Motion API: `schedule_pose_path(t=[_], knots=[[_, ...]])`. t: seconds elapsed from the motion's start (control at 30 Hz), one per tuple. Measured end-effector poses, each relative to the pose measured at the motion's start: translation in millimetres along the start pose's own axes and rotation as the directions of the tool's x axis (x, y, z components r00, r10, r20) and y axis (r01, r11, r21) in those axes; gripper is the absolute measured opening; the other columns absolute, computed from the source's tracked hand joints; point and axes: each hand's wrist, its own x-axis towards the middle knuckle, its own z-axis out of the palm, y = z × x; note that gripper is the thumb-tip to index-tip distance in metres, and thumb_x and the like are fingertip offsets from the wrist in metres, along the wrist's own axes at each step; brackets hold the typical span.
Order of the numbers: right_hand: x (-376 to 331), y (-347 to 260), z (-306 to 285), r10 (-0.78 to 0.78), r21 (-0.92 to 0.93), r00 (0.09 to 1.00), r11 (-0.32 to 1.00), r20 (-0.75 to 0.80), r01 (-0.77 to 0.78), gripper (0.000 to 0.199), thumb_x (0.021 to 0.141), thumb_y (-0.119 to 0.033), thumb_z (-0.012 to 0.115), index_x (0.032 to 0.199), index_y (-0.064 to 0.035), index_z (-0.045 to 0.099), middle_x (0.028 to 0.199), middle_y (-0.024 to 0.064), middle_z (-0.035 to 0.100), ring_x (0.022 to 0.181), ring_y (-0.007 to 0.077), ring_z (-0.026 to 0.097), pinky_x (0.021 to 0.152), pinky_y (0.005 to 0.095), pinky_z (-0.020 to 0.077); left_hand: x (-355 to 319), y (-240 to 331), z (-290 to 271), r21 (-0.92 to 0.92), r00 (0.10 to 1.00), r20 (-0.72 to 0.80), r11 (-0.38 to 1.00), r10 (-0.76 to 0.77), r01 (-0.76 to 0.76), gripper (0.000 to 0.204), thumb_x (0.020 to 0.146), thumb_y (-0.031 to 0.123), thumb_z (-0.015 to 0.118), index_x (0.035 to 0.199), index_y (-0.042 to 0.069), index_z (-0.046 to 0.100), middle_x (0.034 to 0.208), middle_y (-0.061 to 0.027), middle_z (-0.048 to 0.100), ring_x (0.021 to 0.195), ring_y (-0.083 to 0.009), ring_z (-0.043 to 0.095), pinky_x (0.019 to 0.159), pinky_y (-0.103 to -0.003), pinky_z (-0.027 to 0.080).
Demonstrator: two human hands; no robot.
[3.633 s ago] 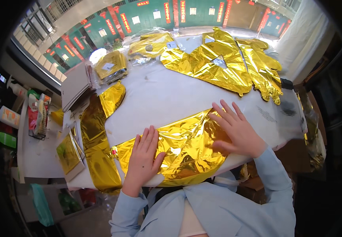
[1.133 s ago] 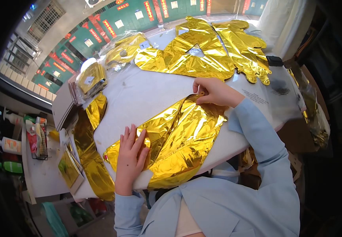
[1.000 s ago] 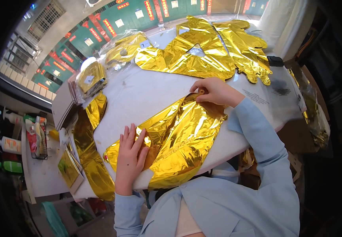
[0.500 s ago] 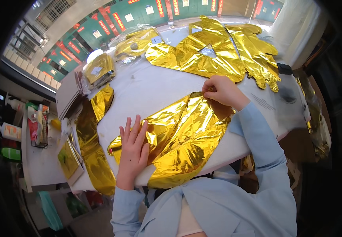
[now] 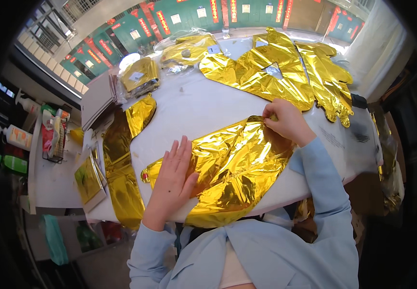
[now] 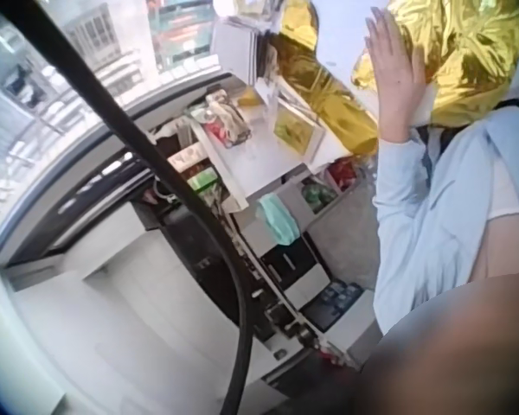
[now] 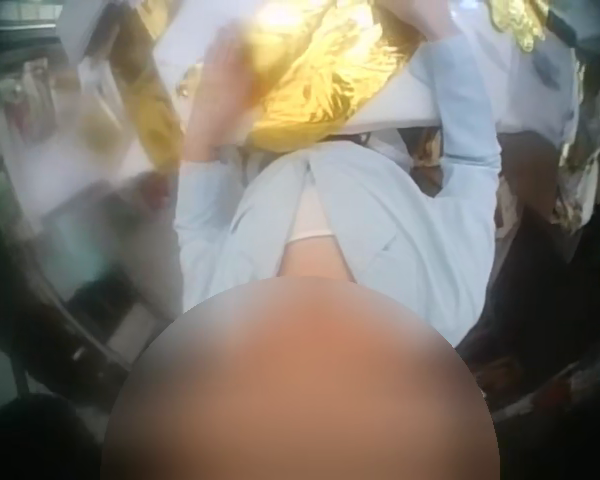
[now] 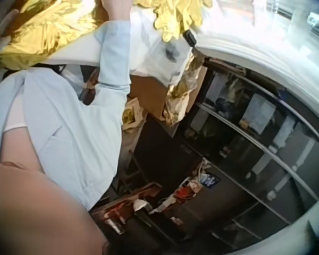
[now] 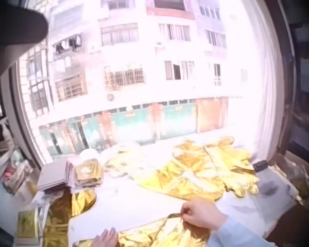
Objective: The person folds a gold foil balloon by hand, places it onto a cardboard backing, and slides both into a plastic sleeve. They then unfold a larger gold foil balloon, refold it into a smaller shape, and place it onto another cardboard backing.
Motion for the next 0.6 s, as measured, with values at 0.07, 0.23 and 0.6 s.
schedule_pose_path(t=[0.07,0.23,0.6], knots=[[0,-2,-1,-0.003,-0.004,1.0,1.0,0.0,0.003,0.012,0.08,-0.013,0.078,0.09,-0.0062,0.074,0.088,0.0132,0.066,0.088,0.0343,0.066,0.078,0.0427,0.0539,-1,-1,8,0.134,0.982,0.186,0.991,-0.022,-0.003,0.074,0.104,0.035,0.055,0.167,0.006,0.03,0.174,-0.0169,0.027,0.159,-0.0409,0.027,0.129,-0.056,0.021],[2,-3,-3,0.015,0.004,1.0,1.0,0.024,-0.015,0.009,0.081,-0.013,0.075,0.087,-0.0077,0.076,0.09,0.0132,0.068,0.092,0.0346,0.067,0.081,0.0447,0.0547,-8,-11,27,0.222,0.99,0.138,0.975,-0.01,-0.022,0.073,0.102,0.033,0.057,0.165,0.006,0.035,0.174,-0.0157,0.03,0.16,-0.0362,0.028,0.13,-0.052,0.019],[-23,-106,32,-0.516,-0.019,0.807,0.84,0.286,0.543,0.07,0.11,-0.043,0.052,0.164,-0.002,0.034,0.171,0.018,0.032,0.161,0.0349,0.026,0.132,0.0498,0.0202,-11,-13,28,0.246,0.994,0.109,0.969,0.004,-0.031,0.072,0.102,0.039,0.057,0.163,0.004,0.039,0.171,-0.0161,0.034,0.158,-0.0352,0.031,0.129,-0.052,0.021]])
